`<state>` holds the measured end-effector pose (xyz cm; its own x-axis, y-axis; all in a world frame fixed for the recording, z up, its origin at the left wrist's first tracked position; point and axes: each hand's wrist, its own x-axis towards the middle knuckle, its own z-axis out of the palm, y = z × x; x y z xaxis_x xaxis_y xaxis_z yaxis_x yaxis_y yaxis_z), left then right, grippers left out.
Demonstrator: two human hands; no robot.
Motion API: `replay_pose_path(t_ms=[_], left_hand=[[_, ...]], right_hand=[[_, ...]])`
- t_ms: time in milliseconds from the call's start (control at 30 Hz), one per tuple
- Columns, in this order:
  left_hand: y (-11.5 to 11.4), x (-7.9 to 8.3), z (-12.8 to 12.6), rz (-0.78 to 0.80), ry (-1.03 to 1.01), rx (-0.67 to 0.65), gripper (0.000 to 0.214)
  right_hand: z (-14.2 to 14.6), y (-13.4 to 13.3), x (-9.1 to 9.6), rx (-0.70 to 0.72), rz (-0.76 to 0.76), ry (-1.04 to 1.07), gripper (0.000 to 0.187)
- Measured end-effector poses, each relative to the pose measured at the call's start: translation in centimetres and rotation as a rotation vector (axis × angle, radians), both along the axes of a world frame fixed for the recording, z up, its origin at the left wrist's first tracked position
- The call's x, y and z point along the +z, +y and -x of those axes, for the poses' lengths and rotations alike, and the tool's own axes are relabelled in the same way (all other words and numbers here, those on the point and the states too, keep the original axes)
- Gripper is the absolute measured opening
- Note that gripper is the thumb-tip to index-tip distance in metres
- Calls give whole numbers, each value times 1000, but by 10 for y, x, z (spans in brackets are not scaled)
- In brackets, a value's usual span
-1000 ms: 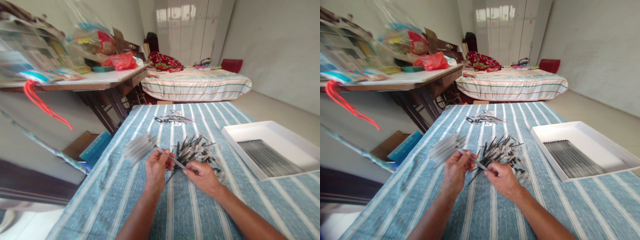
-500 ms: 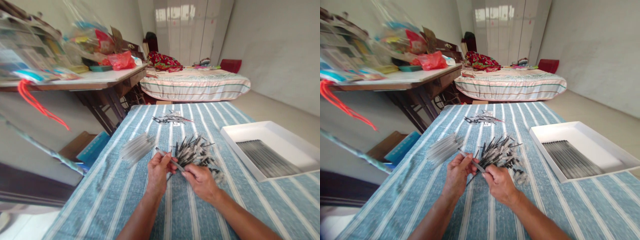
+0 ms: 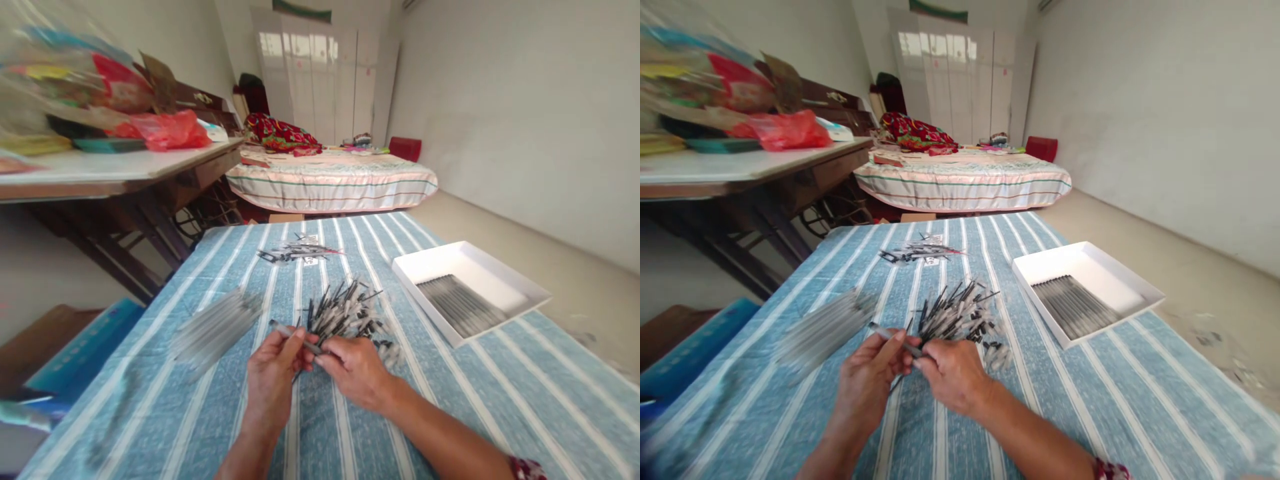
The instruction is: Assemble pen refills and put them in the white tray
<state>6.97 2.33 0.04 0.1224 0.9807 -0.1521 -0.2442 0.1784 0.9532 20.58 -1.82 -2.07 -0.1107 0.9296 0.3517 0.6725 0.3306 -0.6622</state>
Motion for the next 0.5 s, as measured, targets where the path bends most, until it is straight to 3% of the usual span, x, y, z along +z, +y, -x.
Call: replay_pose_path(t_ms=[167,267,367,433,500], left_hand=[[-4,3,-1,-8,21,-64,22],[-1,4,1,-24,91,-42,29],[8,5,8,-40,183,64,30],[15,5,15,-53,212,141,27],[21,6,21,-58,225,190,27]], right_hand=[[-9,1,9,6,69,-75,14],[-30,1,16,-84,84,-56,12],[-78,-2,23,-270,54,-62,17],[-124,-6,27,-478,41,-179,19],[-173,-12,30,-710,157,-361,21]])
